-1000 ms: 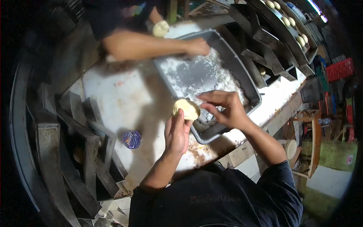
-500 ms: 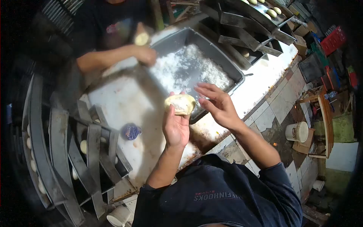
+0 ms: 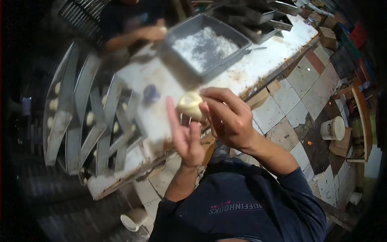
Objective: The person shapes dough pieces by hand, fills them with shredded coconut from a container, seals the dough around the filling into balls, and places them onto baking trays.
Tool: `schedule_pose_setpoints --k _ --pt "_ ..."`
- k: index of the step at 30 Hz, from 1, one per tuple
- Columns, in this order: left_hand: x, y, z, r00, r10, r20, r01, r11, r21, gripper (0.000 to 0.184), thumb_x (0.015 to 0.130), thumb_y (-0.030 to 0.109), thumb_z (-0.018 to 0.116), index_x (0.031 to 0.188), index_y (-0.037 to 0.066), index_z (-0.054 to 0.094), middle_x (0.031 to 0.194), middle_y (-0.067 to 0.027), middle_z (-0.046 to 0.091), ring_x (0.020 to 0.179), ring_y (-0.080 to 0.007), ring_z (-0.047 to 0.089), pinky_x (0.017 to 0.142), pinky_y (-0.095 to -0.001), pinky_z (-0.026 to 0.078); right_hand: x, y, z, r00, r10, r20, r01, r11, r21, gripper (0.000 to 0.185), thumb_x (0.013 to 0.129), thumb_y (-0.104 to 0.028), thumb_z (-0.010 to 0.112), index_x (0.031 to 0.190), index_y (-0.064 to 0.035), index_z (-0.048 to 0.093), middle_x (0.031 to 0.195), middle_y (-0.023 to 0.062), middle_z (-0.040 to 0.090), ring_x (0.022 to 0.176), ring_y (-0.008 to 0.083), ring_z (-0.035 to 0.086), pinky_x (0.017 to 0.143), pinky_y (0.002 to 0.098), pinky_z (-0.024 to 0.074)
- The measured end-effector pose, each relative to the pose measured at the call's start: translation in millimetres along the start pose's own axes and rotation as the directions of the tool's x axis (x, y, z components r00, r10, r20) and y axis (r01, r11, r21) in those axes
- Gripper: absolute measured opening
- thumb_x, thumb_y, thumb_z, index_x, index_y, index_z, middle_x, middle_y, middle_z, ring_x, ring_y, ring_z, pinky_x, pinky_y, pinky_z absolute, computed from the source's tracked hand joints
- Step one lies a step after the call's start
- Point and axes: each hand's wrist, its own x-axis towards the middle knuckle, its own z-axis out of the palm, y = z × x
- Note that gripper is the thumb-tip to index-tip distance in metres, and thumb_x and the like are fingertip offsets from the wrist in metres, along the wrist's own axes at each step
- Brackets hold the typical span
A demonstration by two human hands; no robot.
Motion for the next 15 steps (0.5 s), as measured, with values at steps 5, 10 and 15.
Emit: schedule_pose_setpoints --k 5,10,15 --pt "-62 48 -50 0.993 0.113 0.037 -0.116 0.990 0.084 0.067 0.090 0.042 0.063 0.136 -0.001 0.039 0.139 -0.0219 0.041 0.116 -0.0291 0.054 0.100 -0.0395 0.044 -14 -74 -14 0.976 0.030 0.218 -0.103 0.938 0.331 0.023 0.075 -0.004 0.075 0.096 0.0029 0.068 0.090 0.0131 0.066 0.074 0.0234 0.065 0.062 0.0304 0.0522" --pt "-96 67 -68 0.835 0.523 0.172 -0.530 0.679 0.508 0.039 0.096 0.036 0.055 0.118 0.005 0.047 0.126 -0.0289 0.050 0.108 -0.0325 0.058 0.088 -0.0418 0.052 -21 -124 -15 0.626 0.419 0.658 -0.779 0.303 0.548 0.026 0.080 -0.013 0.077 0.098 0.0048 0.070 0.078 0.0104 0.064 0.062 0.0102 0.063 0.056 0.0250 0.0514" --pt "-114 104 -86 0.774 0.607 0.179 -0.331 0.146 0.932 0.046 0.089 0.022 0.065 0.129 0.002 0.056 0.105 -0.0184 0.055 0.096 -0.0295 0.057 0.079 -0.0369 0.051 -17 -163 12 0.908 -0.050 0.416 -0.162 0.874 0.458 0.037 0.075 -0.011 0.079 0.105 0.0028 0.065 0.090 0.0133 0.062 0.074 0.0251 0.064 0.063 0.0302 0.0529"
